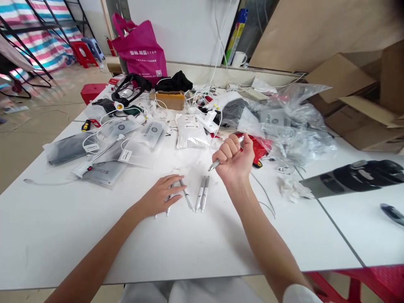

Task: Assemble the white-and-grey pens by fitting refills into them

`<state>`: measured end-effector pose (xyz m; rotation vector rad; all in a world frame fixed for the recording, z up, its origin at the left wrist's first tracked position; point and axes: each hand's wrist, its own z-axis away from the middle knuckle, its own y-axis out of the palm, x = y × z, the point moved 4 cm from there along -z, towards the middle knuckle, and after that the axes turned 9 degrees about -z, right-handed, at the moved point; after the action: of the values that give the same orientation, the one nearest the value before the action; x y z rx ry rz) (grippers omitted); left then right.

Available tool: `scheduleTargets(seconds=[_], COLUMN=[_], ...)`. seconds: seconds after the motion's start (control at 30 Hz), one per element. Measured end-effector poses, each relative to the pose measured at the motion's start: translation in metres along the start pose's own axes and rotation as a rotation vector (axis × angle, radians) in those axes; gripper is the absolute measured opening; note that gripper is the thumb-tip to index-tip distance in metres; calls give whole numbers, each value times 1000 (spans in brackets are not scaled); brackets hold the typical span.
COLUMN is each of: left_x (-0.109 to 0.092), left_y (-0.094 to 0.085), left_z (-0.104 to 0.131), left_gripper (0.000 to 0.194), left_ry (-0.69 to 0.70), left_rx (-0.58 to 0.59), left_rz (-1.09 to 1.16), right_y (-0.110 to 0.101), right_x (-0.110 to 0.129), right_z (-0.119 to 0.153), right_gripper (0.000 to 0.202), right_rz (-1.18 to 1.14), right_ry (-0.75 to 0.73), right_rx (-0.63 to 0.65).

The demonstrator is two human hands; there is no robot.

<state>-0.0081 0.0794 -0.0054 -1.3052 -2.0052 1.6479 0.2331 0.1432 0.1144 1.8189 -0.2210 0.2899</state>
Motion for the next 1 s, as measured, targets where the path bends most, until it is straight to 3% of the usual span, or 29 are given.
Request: scheduleTargets(seconds=[0.13,0.27,0.33,0.47,0.63,0.7,0.83,0.9,1.0], left_x=[3,4,5,6,9,9,8,9,11], left_y=[-3,-4,-3,-1,1,1,2,3,6], left_z=[4,7,9,11,11,11,11,11,11], left_gripper=[34,36,39,36,34,33,31,31,31], left_ry=[2,22,26,6,-16,-11,5,2,5], left_rx=[-13,49,65,46,24,5,-37,-40,-25], left_rz=[28,28,25,61,94,94,104,102,67], right_y=[-20,-20,-14,-5,-29,-45,-62,-63,-59], right_x=[1,-4,-7,-22,-55,-69,-89,-93,-88], right_z=[-2,0,3,18,61,81,108,113,119], right_gripper=[52,43,42,47,52,44,18,17,38], right_rz=[-231,-410,-327,182,880,1233,1663,1793,1915], right_ry=[15,96,72,-18,-11,81,81,56,64], right_rx=[40,-17,-44,-3,303,522,998,1113,1143])
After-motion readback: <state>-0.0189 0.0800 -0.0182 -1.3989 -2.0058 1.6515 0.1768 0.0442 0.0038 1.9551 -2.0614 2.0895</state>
